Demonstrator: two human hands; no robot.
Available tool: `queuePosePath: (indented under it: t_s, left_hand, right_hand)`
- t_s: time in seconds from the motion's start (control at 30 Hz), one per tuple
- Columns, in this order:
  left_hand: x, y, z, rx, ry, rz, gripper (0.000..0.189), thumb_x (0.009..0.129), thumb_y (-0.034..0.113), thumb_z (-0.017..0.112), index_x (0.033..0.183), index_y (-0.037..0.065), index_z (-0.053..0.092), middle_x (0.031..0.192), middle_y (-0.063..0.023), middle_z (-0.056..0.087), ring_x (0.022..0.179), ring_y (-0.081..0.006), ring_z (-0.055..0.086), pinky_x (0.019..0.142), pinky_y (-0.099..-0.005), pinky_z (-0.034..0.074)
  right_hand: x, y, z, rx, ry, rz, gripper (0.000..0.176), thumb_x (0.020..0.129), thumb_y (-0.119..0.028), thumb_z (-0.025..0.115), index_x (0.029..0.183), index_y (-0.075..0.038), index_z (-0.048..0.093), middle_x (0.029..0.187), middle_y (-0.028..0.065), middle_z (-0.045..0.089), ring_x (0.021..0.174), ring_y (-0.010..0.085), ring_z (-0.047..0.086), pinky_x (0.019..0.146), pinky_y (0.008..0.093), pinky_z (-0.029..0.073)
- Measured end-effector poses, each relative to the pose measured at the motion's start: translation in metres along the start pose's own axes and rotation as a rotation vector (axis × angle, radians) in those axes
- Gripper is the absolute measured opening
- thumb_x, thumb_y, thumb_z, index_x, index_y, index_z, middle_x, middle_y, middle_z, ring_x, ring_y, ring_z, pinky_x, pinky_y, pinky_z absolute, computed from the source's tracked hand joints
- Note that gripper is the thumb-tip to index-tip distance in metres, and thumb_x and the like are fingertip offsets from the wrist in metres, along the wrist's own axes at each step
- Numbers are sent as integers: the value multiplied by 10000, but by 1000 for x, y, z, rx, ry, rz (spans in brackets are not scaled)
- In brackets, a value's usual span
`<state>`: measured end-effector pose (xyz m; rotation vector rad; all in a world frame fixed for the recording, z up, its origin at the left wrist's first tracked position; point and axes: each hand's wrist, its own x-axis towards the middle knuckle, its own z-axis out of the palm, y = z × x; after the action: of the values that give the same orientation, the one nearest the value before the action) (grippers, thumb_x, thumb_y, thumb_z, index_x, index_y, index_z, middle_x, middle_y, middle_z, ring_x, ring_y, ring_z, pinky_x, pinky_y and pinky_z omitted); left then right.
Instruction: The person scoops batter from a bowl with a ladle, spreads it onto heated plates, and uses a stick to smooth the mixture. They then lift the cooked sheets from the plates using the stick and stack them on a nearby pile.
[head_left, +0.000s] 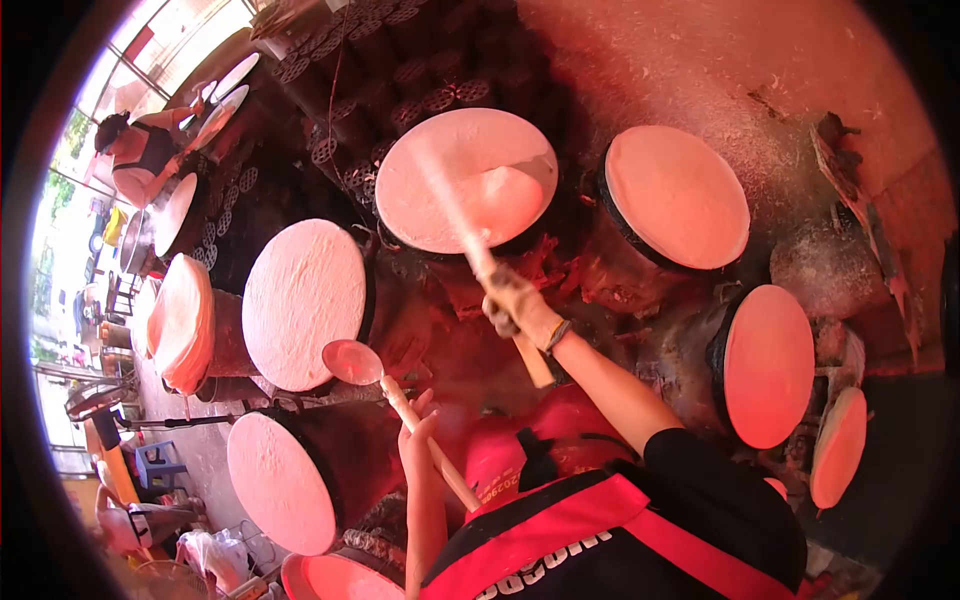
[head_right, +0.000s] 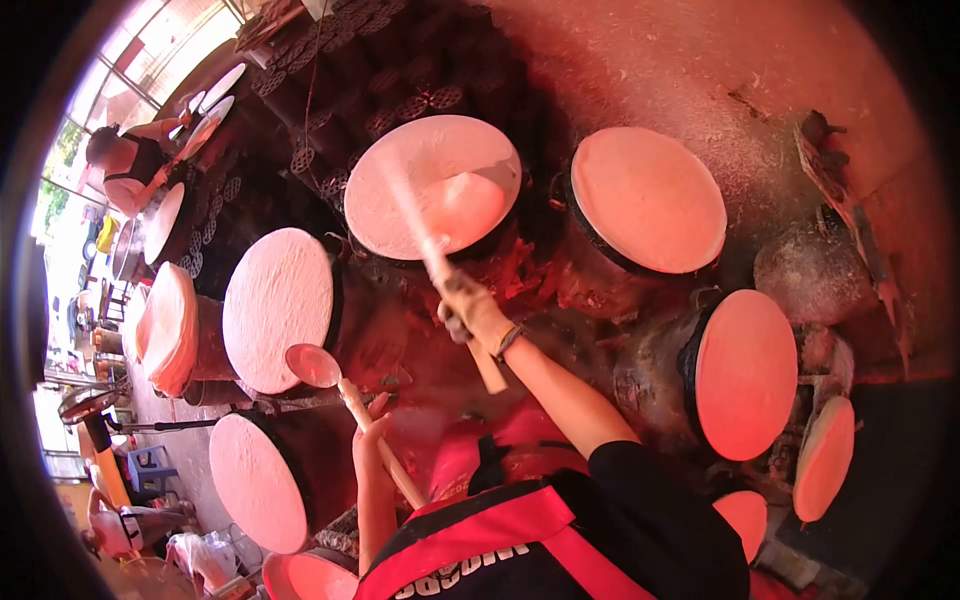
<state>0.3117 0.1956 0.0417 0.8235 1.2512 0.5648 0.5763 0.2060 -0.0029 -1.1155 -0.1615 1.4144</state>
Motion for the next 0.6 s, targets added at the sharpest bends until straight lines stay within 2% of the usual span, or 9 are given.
queuePosePath:
  t_s: [0.03,0.13,0.2,0.3,0.43,0.47,0.5,0.57,0.6]
  left_hand:
    - [-1,6,12,8,2,1,450,759,73,589,1203,20,545,1185,-40,544,920,-86,482,871,-222,350]
    - [-1,16,43,-41,15,9,437,762,59,580,1196,20,546,1085,-25,560,925,-85,490,847,-222,382]
    - [-1,16,60,-109,4,-18,410,776,58,580,1183,25,552,978,2,547,888,-76,508,789,-231,418]
    - [2,10,80,-112,-10,-52,393,798,74,581,1187,28,547,909,23,519,841,-66,520,743,-232,440]
    - [3,6,113,-103,-3,-18,371,838,123,588,1193,29,538,874,26,527,738,-65,531,653,-209,445]
    - [-3,17,127,-51,14,-34,344,858,133,577,1181,24,536,831,19,526,659,-62,513,570,-202,421]
    - [-7,22,137,2,32,-53,319,877,144,566,1169,20,534,788,12,526,581,-60,496,487,-196,397]
    - [-3,20,141,-40,-4,-52,302,892,145,551,1164,18,526,748,6,517,509,-58,449,433,-201,352]
    - [-1,21,142,-80,-48,-49,285,906,146,536,1160,17,517,708,0,508,438,-57,403,379,-207,307]
  right_hand:
    - [16,21,-31,-113,-224,54,200,919,-344,538,1038,-187,505,639,6,500,403,65,362,347,234,279]
    - [-23,-19,-69,-151,-153,61,297,916,-353,541,1169,-207,488,647,0,511,398,60,360,349,221,268]
    - [-14,-40,-123,-151,-100,105,326,909,-371,548,1186,-214,481,637,4,512,384,57,348,338,222,250]
    - [-2,-98,-144,-339,-73,28,431,868,-467,576,1238,-263,494,597,-7,498,359,58,322,331,220,239]
    - [54,-143,-140,-283,1,-66,320,919,-351,525,1222,-248,505,624,-5,492,392,50,349,328,212,257]
    - [61,-146,-125,-260,41,-123,275,933,-276,489,1204,-228,513,629,-2,491,409,50,369,330,213,277]
    - [75,-140,-117,-309,80,-111,323,935,-238,477,1257,-219,491,628,-12,491,413,56,377,338,216,296]
    - [63,-131,-88,-556,93,-38,374,928,-230,487,1301,-220,477,633,-30,488,413,57,373,339,221,304]
    - [55,-125,-90,-616,-48,-83,383,924,-240,497,1307,-226,480,626,-36,482,409,56,369,336,222,308]
